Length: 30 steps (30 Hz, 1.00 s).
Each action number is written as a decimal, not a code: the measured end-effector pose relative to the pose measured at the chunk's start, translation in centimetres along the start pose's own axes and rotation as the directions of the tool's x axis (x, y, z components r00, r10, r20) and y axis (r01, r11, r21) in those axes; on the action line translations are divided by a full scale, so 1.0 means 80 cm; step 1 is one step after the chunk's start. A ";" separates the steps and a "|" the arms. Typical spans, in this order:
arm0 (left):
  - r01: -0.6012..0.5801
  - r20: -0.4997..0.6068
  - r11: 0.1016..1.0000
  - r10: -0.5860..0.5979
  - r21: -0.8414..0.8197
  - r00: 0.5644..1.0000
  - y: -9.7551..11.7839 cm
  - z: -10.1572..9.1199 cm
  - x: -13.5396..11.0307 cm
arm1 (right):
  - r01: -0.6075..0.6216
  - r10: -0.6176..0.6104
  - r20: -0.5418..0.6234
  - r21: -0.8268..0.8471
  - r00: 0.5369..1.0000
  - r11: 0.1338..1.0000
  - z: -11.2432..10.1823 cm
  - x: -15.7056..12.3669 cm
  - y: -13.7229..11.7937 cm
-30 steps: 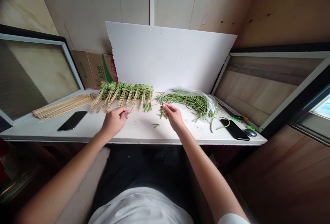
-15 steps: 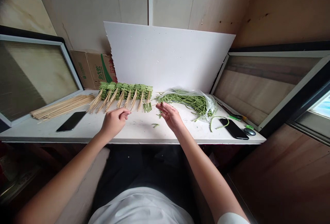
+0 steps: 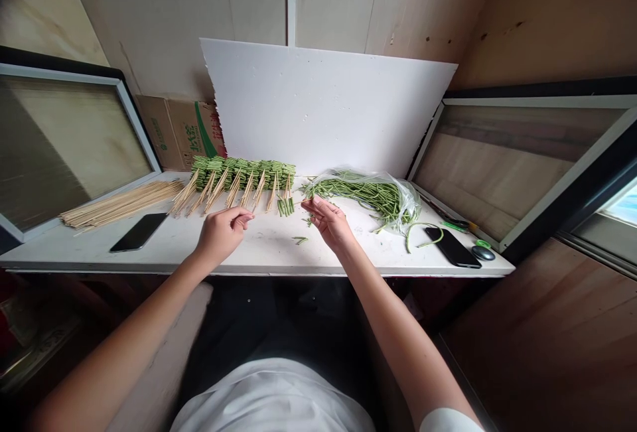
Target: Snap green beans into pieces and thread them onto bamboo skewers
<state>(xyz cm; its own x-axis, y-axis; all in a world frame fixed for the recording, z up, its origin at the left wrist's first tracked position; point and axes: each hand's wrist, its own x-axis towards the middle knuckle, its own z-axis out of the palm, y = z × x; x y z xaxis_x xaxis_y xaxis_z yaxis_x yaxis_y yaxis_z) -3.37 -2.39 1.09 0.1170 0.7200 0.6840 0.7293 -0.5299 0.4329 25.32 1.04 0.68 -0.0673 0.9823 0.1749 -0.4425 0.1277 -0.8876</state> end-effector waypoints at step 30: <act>0.004 -0.023 0.996 -0.002 0.094 1.000 -0.006 0.005 -0.003 | 0.091 -0.094 -0.046 -0.069 0.994 0.993 0.007 -0.003 0.016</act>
<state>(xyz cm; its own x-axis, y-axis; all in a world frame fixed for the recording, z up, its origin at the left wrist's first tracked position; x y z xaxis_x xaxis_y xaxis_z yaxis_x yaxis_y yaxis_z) -3.48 -2.10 0.51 0.1004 0.7106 0.6964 0.7900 -0.4825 0.3784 24.27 0.92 -0.29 0.0161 0.9711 0.2381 -0.3844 0.2258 -0.8951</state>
